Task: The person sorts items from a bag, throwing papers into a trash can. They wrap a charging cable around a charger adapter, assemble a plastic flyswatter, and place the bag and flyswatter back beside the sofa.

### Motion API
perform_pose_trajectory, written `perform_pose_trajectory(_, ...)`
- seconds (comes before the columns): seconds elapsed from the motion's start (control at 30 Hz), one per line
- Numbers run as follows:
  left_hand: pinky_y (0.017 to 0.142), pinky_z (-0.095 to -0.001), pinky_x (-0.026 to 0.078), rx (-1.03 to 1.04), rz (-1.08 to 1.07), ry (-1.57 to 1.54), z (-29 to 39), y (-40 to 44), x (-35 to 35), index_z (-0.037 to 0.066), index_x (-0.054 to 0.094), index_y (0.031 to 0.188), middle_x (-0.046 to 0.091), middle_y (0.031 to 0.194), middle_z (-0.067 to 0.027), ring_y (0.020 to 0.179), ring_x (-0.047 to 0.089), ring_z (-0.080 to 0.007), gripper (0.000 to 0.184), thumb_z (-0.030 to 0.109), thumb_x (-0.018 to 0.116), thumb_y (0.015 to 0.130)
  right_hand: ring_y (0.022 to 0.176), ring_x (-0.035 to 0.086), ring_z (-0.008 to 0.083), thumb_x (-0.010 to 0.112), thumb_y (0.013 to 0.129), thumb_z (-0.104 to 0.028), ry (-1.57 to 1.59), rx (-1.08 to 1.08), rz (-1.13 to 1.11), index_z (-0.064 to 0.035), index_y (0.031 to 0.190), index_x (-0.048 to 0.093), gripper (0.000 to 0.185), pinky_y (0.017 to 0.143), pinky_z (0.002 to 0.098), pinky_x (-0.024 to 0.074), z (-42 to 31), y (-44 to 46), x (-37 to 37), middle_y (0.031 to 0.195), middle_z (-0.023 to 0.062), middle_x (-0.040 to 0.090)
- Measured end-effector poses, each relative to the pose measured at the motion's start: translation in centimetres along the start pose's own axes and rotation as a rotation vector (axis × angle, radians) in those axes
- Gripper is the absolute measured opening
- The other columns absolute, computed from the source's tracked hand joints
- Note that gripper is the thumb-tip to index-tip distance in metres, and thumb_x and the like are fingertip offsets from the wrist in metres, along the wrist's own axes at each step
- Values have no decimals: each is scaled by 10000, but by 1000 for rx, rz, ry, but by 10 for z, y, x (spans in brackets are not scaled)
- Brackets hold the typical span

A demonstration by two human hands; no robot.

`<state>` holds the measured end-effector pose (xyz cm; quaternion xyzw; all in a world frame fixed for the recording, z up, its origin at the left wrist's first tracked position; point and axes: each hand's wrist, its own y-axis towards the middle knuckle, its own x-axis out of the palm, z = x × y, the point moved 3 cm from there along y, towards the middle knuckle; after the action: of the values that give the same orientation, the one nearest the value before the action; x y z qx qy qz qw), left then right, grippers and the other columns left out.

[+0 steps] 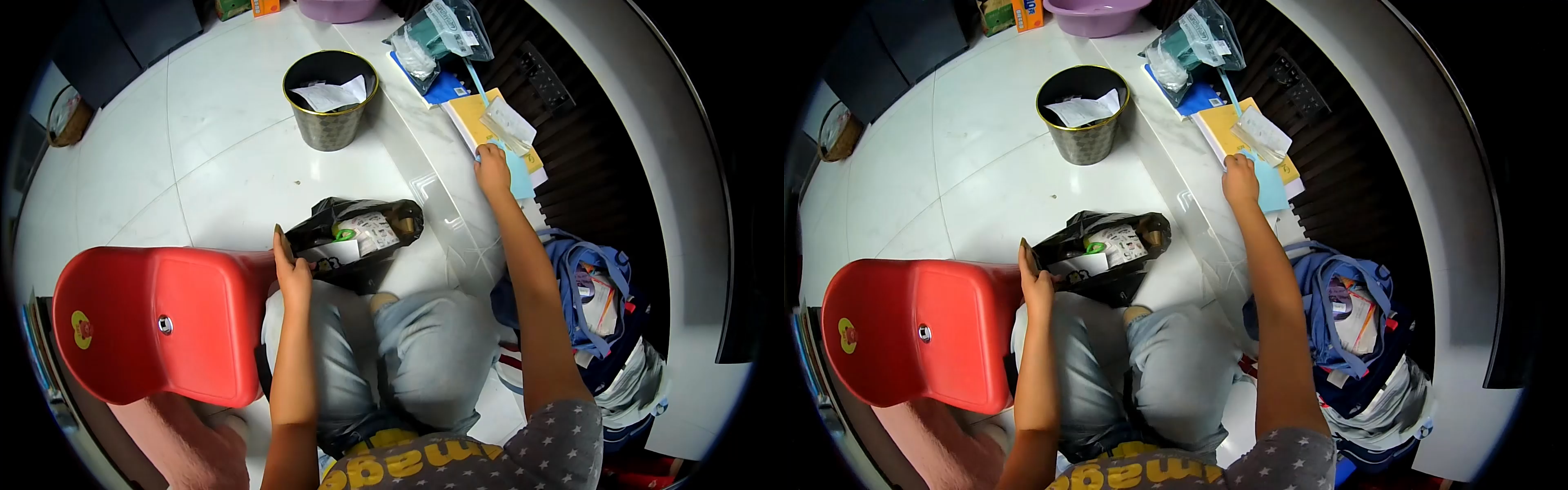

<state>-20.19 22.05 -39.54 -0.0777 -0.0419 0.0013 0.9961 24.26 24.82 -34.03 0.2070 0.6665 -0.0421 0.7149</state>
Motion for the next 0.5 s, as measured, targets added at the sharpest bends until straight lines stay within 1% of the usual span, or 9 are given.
perform_pose_trajectory(0.13, 661, -210, 485, -1, 16, 0, -2, 0, 0, 90, 153, 1409, 160, 1454, -181, 1320, 244, -265, 809, -182, 277, 658, 881, 556, 293, 587, 717, -62, 188, -154, 158, -49, 986, 549, 272, 758, 380, 473, -54, -19, -27, 945, 123, 579)
perform_pose_trajectory(0.2, 656, -211, 485, 2, 23, 13, 4, -3, 0, 88, 155, 1408, 158, 1454, -182, 1329, 220, -267, 810, -184, 277, 655, 801, 583, 281, 567, 735, -61, 591, -370, 186, -50, 969, 549, 235, 729, 365, 476, -99, -39, -40, 891, 133, 601)
perform_pose_trajectory(0.23, 651, -212, 486, 8, 12, 20, 6, -3, 2, 86, 156, 1407, 156, 1455, -184, 1338, 196, -269, 810, -185, 276, 653, 780, 592, 268, 561, 738, -56, 741, -385, -32, -54, 966, 552, 228, 709, 350, 477, -124, -47, -50, 882, 139, 607)
perform_pose_trajectory(0.33, 643, -224, 488, 18, 38, 76, 4, -4, 1, 81, 163, 1404, 200, 1439, -192, 1165, 431, -246, 799, -173, 297, 659, 705, 606, 243, 544, 746, -53, 1060, -361, -725, -55, 963, 561, 218, 654, 324, 479, -183, -67, -32, 870, 112, 627)
perform_pose_trajectory(0.37, 642, -228, 490, 14, 48, 107, 5, -4, 1, 78, 167, 1403, 224, 1430, -195, 1049, 540, -229, 792, -167, 306, 662, 724, 609, 241, 555, 744, -69, 1076, -574, -659, -60, 965, 564, 221, 677, 320, 476, -201, -74, -33, 872, 98, 633)
perform_pose_trajectory(0.4, 642, -228, 490, 17, 48, 110, 6, -5, 0, 78, 167, 1403, 224, 1430, -195, 1049, 540, -229, 792, -167, 306, 662, 773, 611, 254, 563, 743, -70, 1066, -710, -672, -56, 966, 564, 223, 706, 332, 472, -218, -82, -17, 889, 102, 635)
perform_pose_trajectory(0.43, 642, -232, 491, -29, 55, 139, 5, -6, -1, 78, 174, 1401, 237, 1422, -199, 905, 569, -202, 784, -160, 316, 668, 854, 603, 269, 563, 746, -67, 959, -744, -739, -50, 965, 567, 219, 743, 347, 465, -231, -88, -14, 948, 114, 627)
perform_pose_trajectory(0.47, 642, -236, 492, -77, 63, 166, 4, -7, -2, 77, 180, 1398, 251, 1415, -203, 761, 598, -175, 775, -153, 326, 673, 924, 580, 271, 563, 763, -81, 845, -808, -631, -59, 984, 573, 222, 790, 331, 458, -241, -92, 1, 1019, 107, 610)
perform_pose_trajectory(0.5, 642, -236, 492, -78, 62, 168, 2, -8, -3, 77, 180, 1398, 251, 1415, -203, 761, 598, -175, 775, -153, 326, 673, 994, 558, 274, 562, 780, -95, 728, -866, -524, -67, 1003, 578, 225, 837, 316, 452, -247, -98, 30, 1091, 101, 592)
